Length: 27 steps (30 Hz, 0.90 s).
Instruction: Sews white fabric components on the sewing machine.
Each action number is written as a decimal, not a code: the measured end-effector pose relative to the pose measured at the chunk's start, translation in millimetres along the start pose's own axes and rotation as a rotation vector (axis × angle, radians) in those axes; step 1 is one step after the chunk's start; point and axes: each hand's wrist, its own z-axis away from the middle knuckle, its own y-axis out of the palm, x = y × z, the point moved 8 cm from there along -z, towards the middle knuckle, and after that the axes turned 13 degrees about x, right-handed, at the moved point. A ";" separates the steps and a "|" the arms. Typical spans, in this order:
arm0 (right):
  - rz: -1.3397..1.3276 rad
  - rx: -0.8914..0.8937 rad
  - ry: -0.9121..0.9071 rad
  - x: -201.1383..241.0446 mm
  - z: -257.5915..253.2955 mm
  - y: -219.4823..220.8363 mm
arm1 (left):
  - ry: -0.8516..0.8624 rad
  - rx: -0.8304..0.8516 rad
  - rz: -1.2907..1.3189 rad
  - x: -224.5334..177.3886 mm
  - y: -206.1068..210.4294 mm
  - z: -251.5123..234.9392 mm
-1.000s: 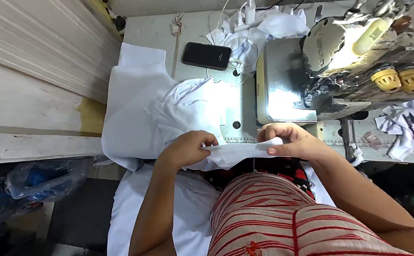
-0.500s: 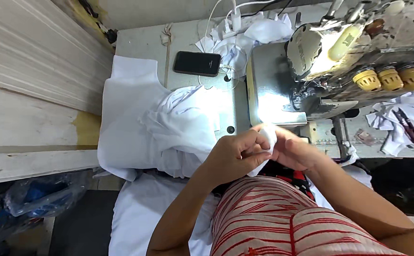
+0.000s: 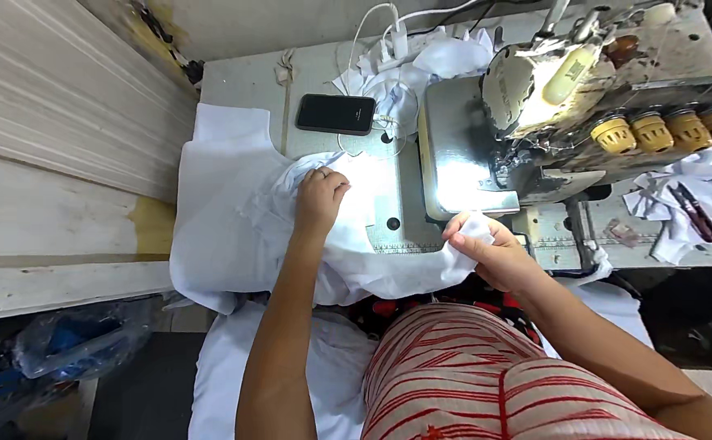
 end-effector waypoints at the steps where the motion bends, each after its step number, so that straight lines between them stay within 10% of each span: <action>1: 0.105 0.001 -0.025 5.2 0.8 0.3 | -0.019 -0.006 0.005 -3.2 -3.2 -2.7; 6: 0.473 0.192 -0.288 34.7 -4.4 24.1 | -0.007 0.064 0.407 -59.8 -15.0 6.7; 11: 0.422 -0.046 -0.302 46.1 -11.5 15.3 | 0.195 0.259 0.944 -129.5 -0.7 36.2; 19: 0.063 0.109 -0.123 4.2 -13.8 4.0 | 0.209 0.008 1.009 -133.9 15.3 50.9; 27: 0.305 0.164 -0.300 26.6 -8.3 4.2 | 0.154 0.007 0.923 -122.3 8.6 52.0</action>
